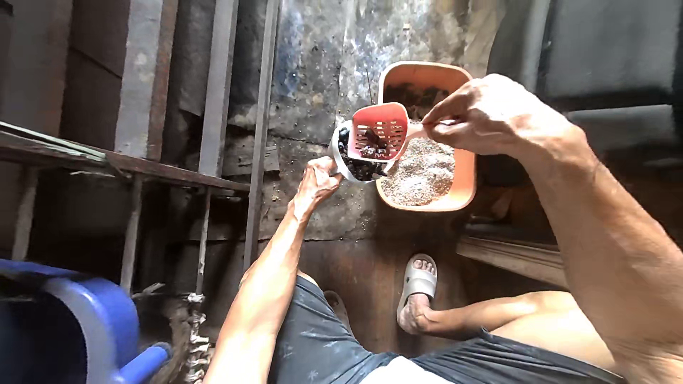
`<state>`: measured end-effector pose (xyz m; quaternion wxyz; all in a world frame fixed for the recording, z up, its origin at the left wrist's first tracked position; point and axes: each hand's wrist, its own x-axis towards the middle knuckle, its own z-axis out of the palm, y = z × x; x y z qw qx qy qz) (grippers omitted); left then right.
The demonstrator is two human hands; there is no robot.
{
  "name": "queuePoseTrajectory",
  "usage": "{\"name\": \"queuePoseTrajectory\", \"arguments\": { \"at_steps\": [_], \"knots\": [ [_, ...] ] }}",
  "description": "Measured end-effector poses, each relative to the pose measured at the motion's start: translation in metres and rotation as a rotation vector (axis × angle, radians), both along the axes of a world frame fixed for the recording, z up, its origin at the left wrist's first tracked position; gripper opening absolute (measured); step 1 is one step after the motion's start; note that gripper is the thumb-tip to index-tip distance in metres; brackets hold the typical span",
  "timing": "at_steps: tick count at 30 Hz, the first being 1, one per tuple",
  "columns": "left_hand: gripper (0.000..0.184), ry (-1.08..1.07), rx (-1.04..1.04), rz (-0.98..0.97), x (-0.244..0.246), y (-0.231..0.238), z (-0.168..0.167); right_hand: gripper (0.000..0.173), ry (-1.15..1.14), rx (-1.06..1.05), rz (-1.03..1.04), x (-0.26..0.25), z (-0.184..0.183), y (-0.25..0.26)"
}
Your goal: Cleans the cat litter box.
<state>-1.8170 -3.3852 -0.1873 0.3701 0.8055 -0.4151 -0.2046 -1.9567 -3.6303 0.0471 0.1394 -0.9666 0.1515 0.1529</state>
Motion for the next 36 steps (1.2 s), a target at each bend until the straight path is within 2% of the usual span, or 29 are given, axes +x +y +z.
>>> {"name": "queuePoseTrajectory", "arguments": {
  "at_steps": [8, 14, 19, 29, 36],
  "knots": [
    [0.018, 0.024, 0.017, 0.013, 0.001, 0.003, 0.009, 0.020, 0.129, -0.244, 0.241, 0.051, 0.032, 0.024],
    [0.018, 0.072, 0.052, 0.025, 0.002, 0.004, 0.012, 0.022, 0.135, -0.270, 0.308, 0.068, 0.043, 0.022],
    [0.018, 0.081, 0.057, 0.038, 0.003, 0.006, 0.013, 0.018, 0.150, -0.277, 0.307, 0.076, 0.042, 0.027],
    [0.020, 0.091, 0.069, 0.021, 0.003, 0.009, 0.012, 0.028, 0.176, -0.290, 0.286, 0.086, 0.040, 0.031],
    [0.021, 0.091, 0.079, 0.029, 0.006, 0.013, 0.012, 0.027, 0.173, -0.273, 0.264, 0.089, 0.045, 0.035]
  ]
}}
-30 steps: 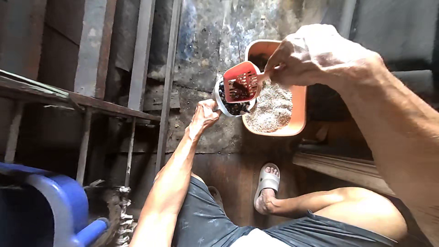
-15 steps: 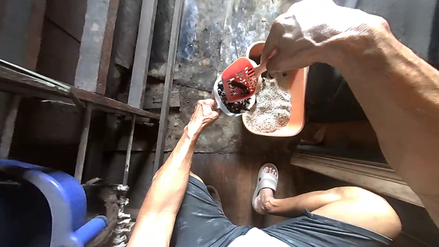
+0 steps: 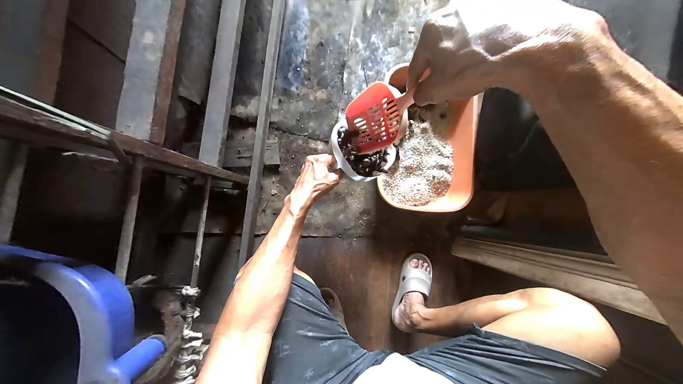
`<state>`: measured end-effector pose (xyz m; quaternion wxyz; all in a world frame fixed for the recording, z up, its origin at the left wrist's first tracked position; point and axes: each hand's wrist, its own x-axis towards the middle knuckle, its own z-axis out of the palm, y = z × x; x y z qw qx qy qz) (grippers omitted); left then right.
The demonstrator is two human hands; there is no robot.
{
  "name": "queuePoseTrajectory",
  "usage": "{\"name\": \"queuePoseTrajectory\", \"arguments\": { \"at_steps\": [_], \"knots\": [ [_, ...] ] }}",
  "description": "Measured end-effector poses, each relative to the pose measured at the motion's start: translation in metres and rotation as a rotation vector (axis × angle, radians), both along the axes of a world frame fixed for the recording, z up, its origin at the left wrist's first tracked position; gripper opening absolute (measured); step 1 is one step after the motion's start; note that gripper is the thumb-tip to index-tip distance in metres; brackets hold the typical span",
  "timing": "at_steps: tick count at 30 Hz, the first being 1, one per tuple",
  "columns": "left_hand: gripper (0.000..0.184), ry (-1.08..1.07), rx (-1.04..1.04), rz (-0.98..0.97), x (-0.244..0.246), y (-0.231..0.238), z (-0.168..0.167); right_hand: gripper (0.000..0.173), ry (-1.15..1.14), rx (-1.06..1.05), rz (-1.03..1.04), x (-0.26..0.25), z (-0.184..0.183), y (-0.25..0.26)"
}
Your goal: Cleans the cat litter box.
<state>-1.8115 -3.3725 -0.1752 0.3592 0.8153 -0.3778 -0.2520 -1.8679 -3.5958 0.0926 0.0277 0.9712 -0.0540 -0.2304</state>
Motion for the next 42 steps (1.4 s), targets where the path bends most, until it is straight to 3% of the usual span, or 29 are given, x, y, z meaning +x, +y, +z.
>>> {"name": "queuePoseTrajectory", "arguments": {
  "at_steps": [4, 8, 13, 16, 21, 26, 31, 33, 42],
  "knots": [
    [0.023, 0.014, 0.000, 0.004, 0.001, 0.001, 0.002, 0.022, -0.031, 0.032, -0.042, 0.000, 0.001, -0.001],
    [0.023, 0.007, -0.004, 0.000, 0.002, 0.000, -0.001, 0.029, -0.038, 0.023, -0.033, -0.003, 0.004, -0.001],
    [0.021, -0.011, -0.011, -0.005, 0.003, 0.000, -0.005, 0.017, -0.037, 0.031, -0.116, -0.006, 0.010, 0.003],
    [0.019, -0.031, -0.040, -0.013, 0.004, 0.000, -0.008, 0.018, -0.056, 0.071, -0.145, -0.008, 0.013, -0.002],
    [0.020, -0.064, -0.044, -0.014, 0.007, 0.003, -0.010, 0.020, -0.131, 0.219, -0.270, -0.030, 0.008, -0.041],
    [0.018, -0.064, -0.047, 0.049, 0.012, 0.014, -0.002, 0.040, -0.141, 0.042, -0.573, -0.084, -0.048, -0.086],
    [0.018, -0.095, -0.037, 0.090, 0.015, 0.023, 0.006, 0.044, -0.015, 0.136, -0.865, -0.153, -0.173, -0.103],
    [0.019, -0.082, -0.001, 0.110, 0.014, 0.025, 0.012, 0.046, 0.021, 0.161, -0.918, -0.166, -0.207, -0.100],
    [0.016, -0.058, 0.008, 0.182, 0.009, 0.026, 0.016, 0.042, -0.079, 0.283, -0.988, -0.170, -0.294, -0.091]
  ]
}}
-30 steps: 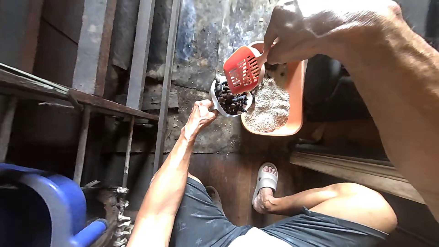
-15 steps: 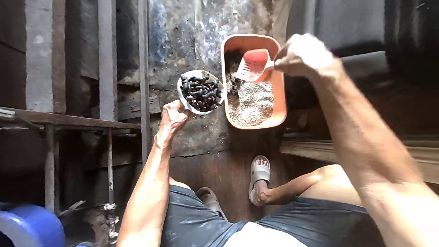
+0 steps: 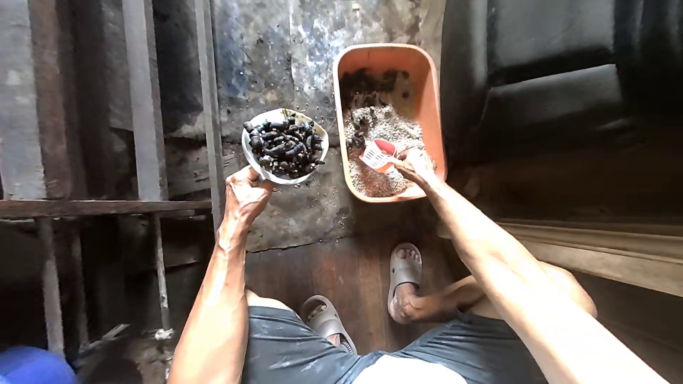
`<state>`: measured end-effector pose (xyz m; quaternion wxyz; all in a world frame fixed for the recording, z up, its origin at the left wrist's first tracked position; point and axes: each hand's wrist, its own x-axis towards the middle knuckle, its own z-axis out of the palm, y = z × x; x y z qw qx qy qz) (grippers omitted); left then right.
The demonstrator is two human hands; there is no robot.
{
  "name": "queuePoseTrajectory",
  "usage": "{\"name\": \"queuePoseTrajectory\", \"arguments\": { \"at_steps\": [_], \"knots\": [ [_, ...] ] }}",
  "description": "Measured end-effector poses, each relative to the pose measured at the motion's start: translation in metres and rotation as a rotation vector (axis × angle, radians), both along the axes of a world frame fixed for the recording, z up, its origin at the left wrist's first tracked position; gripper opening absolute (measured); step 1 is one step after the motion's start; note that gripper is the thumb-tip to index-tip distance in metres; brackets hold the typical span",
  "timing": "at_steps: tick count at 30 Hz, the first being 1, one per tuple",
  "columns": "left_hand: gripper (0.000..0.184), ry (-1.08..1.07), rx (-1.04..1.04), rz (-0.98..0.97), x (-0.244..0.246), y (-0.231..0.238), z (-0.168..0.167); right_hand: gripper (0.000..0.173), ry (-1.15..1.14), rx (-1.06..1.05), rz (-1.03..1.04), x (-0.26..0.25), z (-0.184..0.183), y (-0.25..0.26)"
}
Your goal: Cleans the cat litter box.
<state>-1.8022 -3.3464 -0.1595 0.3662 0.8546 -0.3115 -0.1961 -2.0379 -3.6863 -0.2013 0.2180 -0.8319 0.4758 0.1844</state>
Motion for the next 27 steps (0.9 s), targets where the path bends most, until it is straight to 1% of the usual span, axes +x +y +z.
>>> {"name": "queuePoseTrajectory", "arguments": {
  "at_steps": [3, 7, 11, 13, 19, 21, 24, 27],
  "knots": [
    [0.016, -0.015, -0.010, 0.001, -0.002, 0.000, 0.000, 0.044, -0.046, 0.018, -0.020, 0.009, -0.011, 0.001],
    [0.016, -0.020, -0.020, 0.010, -0.003, 0.001, -0.002, 0.044, -0.075, 0.046, -0.019, 0.019, -0.010, -0.001],
    [0.017, -0.031, -0.035, 0.005, -0.002, 0.002, -0.002, 0.037, -0.132, 0.082, -0.020, 0.022, -0.022, -0.010],
    [0.017, -0.035, -0.022, 0.007, -0.003, 0.002, -0.001, 0.037, -0.155, 0.102, -0.048, 0.026, -0.027, -0.012],
    [0.018, -0.035, -0.018, 0.001, -0.005, 0.002, 0.001, 0.040, -0.125, 0.107, -0.069, 0.035, -0.017, -0.013],
    [0.018, -0.015, -0.014, 0.006, -0.007, 0.000, 0.005, 0.042, -0.129, 0.121, -0.096, 0.045, -0.016, -0.008],
    [0.018, -0.024, -0.036, 0.007, -0.005, -0.001, 0.001, 0.044, -0.137, 0.123, -0.137, 0.063, -0.021, -0.003],
    [0.018, -0.028, -0.054, 0.004, -0.006, -0.002, -0.001, 0.042, -0.239, 0.161, -0.221, 0.065, -0.038, 0.001]
  ]
}}
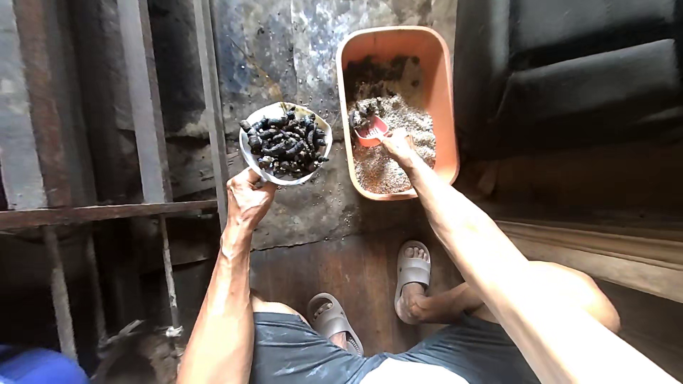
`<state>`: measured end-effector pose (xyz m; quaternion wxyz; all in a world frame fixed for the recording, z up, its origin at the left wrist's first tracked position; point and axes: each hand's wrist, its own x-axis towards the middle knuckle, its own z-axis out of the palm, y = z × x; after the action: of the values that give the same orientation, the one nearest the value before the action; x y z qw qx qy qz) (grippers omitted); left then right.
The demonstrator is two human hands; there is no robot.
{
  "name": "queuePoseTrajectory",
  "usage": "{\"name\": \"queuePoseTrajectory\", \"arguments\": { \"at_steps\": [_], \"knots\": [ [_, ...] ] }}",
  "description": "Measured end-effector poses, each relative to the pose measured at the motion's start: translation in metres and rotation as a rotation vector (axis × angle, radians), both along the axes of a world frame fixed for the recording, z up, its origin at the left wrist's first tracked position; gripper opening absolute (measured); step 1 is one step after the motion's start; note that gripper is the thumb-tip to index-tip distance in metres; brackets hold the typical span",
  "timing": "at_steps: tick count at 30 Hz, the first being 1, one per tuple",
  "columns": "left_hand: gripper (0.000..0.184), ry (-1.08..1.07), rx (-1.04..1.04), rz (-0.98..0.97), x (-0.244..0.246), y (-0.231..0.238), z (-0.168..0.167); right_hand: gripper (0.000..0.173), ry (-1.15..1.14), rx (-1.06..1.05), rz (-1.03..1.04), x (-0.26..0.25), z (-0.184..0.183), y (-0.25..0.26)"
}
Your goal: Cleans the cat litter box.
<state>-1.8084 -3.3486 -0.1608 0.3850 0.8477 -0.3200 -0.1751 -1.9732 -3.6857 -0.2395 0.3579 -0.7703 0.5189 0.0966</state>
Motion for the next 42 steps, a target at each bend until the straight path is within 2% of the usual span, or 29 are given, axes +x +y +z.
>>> {"name": "queuePoseTrajectory", "arguments": {
  "at_steps": [3, 6, 12, 21, 26, 31, 42],
  "knots": [
    [0.016, 0.006, -0.003, 0.004, 0.000, 0.000, 0.001, 0.042, -0.109, 0.051, -0.072, -0.006, -0.030, 0.000],
    [0.016, 0.006, 0.005, 0.009, -0.001, 0.000, 0.003, 0.035, -0.267, 0.132, -0.174, -0.014, -0.059, 0.004],
    [0.017, -0.006, -0.002, 0.007, 0.003, -0.002, 0.000, 0.029, -0.427, 0.179, -0.257, -0.049, -0.071, 0.012],
    [0.018, 0.020, 0.007, -0.023, 0.002, -0.021, 0.006, 0.032, -0.443, 0.022, -0.292, -0.117, -0.029, 0.025],
    [0.017, 0.006, -0.044, -0.055, 0.000, -0.033, -0.004, 0.033, -0.424, -0.045, -0.291, -0.140, -0.008, 0.021],
    [0.014, 0.045, -0.039, -0.077, -0.003, -0.038, -0.007, 0.032, -0.452, 0.029, -0.302, -0.156, 0.014, 0.037],
    [0.013, 0.056, -0.032, -0.068, -0.001, -0.030, -0.010, 0.033, -0.547, 0.048, -0.314, -0.160, -0.006, 0.050]
  ]
}}
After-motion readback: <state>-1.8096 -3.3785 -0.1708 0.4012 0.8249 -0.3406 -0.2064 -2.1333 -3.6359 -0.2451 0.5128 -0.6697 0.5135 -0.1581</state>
